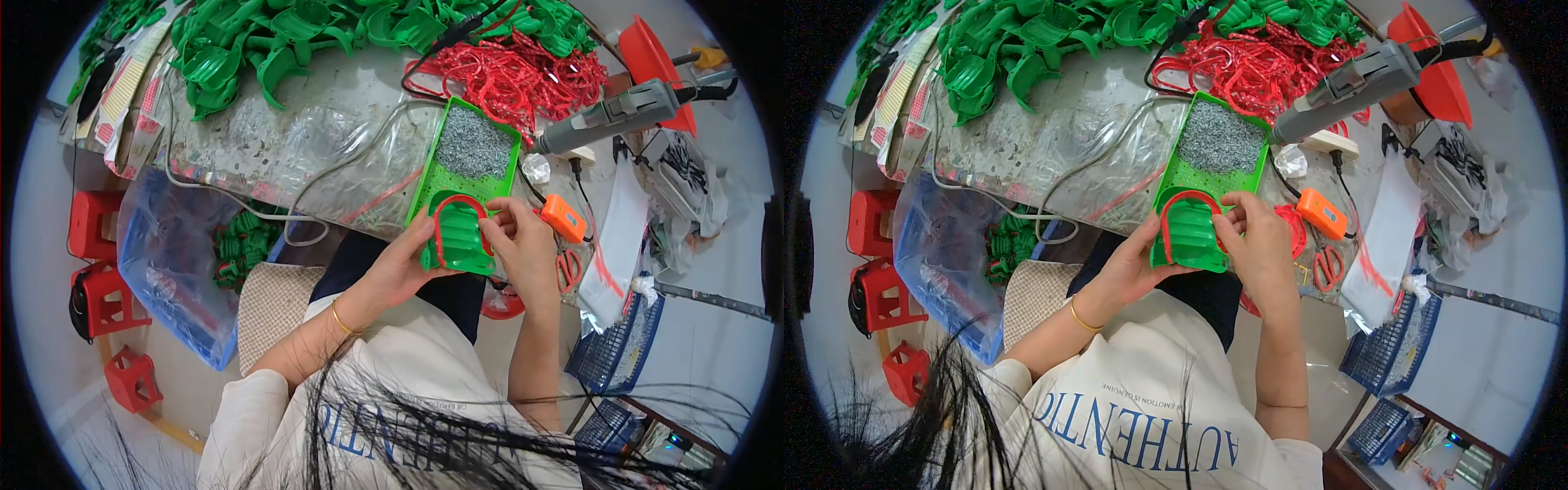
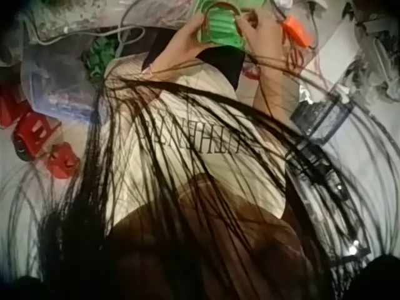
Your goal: Assembling green plastic toy parts using a handheld tool at a workbench.
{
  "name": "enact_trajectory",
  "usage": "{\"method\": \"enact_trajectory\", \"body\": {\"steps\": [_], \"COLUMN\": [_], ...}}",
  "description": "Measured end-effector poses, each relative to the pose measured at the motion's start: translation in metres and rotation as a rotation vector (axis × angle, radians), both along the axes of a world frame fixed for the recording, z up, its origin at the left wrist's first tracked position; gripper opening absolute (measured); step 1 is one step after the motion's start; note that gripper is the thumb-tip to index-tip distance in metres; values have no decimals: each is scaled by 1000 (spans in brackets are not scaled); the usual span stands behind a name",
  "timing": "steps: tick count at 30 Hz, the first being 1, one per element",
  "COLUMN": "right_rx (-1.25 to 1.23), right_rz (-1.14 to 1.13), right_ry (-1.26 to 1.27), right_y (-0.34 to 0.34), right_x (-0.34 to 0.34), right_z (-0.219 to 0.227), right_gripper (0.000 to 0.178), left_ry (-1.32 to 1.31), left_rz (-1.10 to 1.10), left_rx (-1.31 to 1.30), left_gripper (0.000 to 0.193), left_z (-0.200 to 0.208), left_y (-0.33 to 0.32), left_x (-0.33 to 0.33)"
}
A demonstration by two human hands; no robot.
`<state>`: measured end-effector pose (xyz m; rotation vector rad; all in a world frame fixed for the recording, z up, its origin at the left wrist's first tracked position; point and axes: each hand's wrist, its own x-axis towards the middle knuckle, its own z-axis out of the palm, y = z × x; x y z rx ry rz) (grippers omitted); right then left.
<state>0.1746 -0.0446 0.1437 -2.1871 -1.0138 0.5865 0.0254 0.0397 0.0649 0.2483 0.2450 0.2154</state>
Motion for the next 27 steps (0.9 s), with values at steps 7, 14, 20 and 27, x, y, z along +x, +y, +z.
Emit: {"method": "enact_trajectory", "body": {"steps": [7,14,20,27], "right_rx": [117,178,182,193], "right_rz": [-62,-70,-101,-103], "right_ry": [292,530,573,566], "right_y": [-8,-12,-14,-14], "right_x": [2,2,3,2], "right_z": [-16,-24,-28,-30], "right_gripper": [18,16,15,12], "left_ry": [-70,-42,-50,24], "left_rz": [64,62,98,91], "left_rx": [117,149,69,190], "left_gripper": [74,83,81,84], "left_z": [-6,-13,-12,-11], "left_y": [-5,-3,-7,-7], "left_x": [-2,-2,-1,0]}}
